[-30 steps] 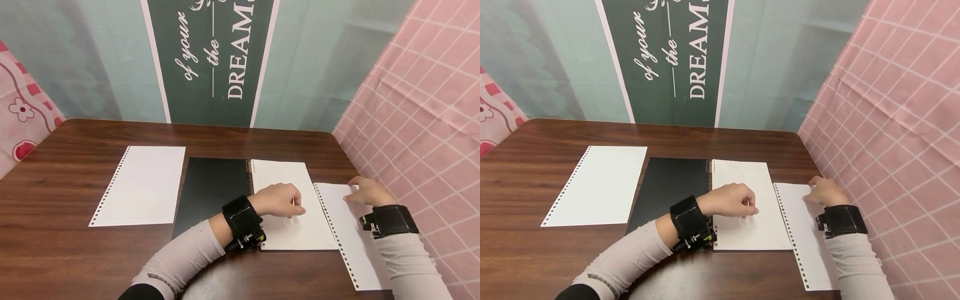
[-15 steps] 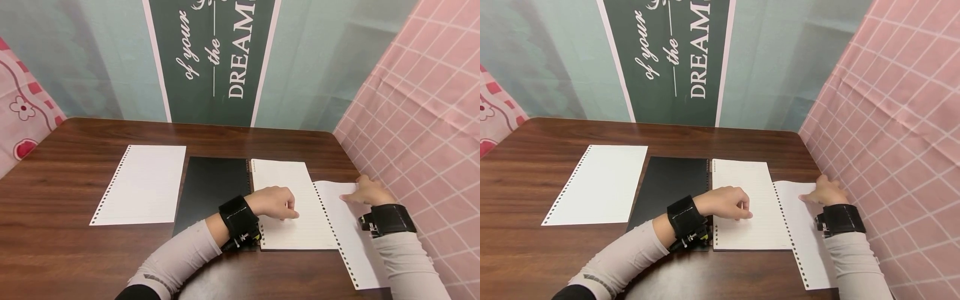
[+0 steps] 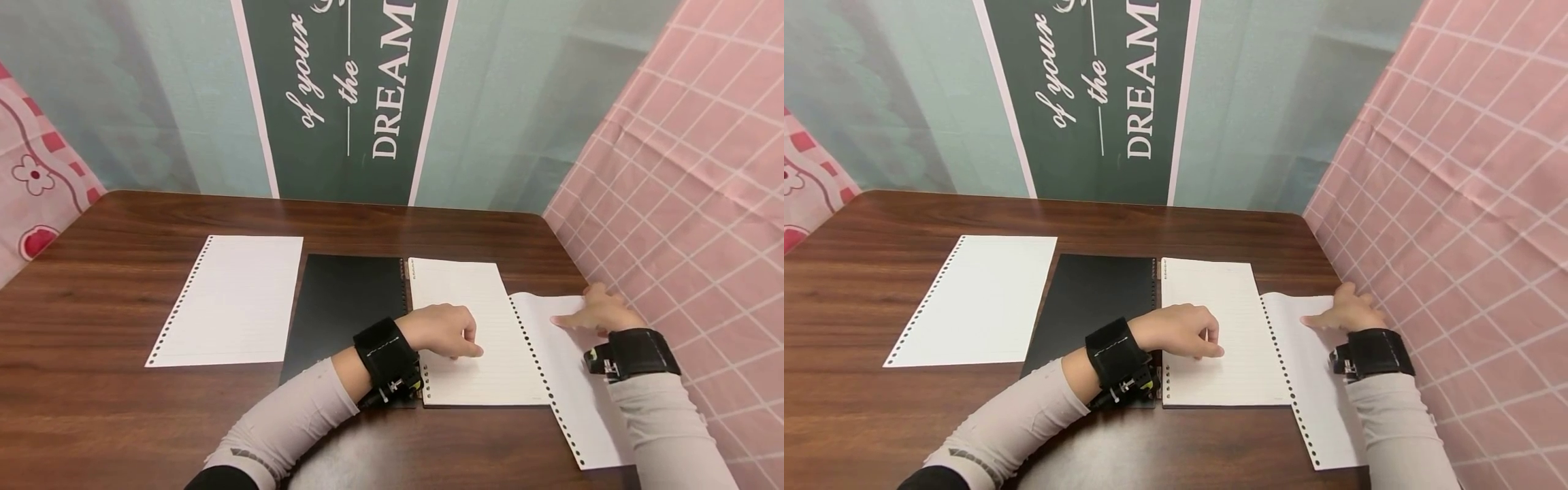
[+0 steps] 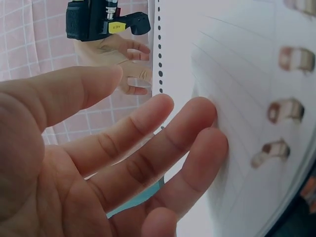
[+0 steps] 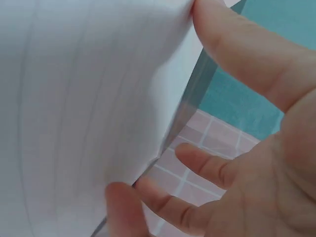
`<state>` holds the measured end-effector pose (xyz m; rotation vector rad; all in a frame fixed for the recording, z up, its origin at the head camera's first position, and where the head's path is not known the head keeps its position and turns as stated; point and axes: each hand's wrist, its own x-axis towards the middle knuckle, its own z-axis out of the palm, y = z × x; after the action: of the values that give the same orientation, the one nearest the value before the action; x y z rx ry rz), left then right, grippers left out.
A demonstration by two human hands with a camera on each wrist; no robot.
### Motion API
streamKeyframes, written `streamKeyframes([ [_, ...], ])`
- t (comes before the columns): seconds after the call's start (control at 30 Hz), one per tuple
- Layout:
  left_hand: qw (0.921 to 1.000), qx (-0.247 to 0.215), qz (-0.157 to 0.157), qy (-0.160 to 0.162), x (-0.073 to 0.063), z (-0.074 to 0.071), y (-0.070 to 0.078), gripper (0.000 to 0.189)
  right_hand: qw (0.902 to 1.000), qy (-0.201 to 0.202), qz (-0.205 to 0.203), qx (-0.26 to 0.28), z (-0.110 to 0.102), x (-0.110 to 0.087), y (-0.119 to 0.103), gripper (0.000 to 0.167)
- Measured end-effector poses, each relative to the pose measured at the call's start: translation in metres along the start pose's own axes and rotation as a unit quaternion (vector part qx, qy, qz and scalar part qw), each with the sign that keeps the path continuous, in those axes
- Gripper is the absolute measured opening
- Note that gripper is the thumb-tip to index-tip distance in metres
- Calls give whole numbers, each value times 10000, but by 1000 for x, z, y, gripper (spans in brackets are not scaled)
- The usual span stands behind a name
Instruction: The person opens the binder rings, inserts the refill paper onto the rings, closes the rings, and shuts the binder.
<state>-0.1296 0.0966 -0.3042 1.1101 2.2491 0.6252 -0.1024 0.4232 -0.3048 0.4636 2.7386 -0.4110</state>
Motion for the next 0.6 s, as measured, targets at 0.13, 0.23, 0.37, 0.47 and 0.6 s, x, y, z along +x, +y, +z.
streamKeyframes([
  [0.13, 10000, 19, 3, 17, 0, -1, -1, 25, 9999, -94, 111, 26, 0, 6, 1, 110],
  [0.23, 10000, 16, 38, 40, 0, -1, -1, 24, 9993, -303, 178, 124, 0, 10, 3, 116],
  [0.37, 9993, -286, 136, 183, 1, -1, -3, 20, 9984, -454, -63, 346, 0, 10, 8, 111],
  [0.47, 9939, -1018, 245, 353, 4, -2, -8, 17, 9976, -386, -303, 480, -2, 8, 11, 96],
  [0.6, 9755, -2107, 388, 509, 7, -3, -14, 19, 9971, -429, -491, 399, -4, 6, 14, 87],
])
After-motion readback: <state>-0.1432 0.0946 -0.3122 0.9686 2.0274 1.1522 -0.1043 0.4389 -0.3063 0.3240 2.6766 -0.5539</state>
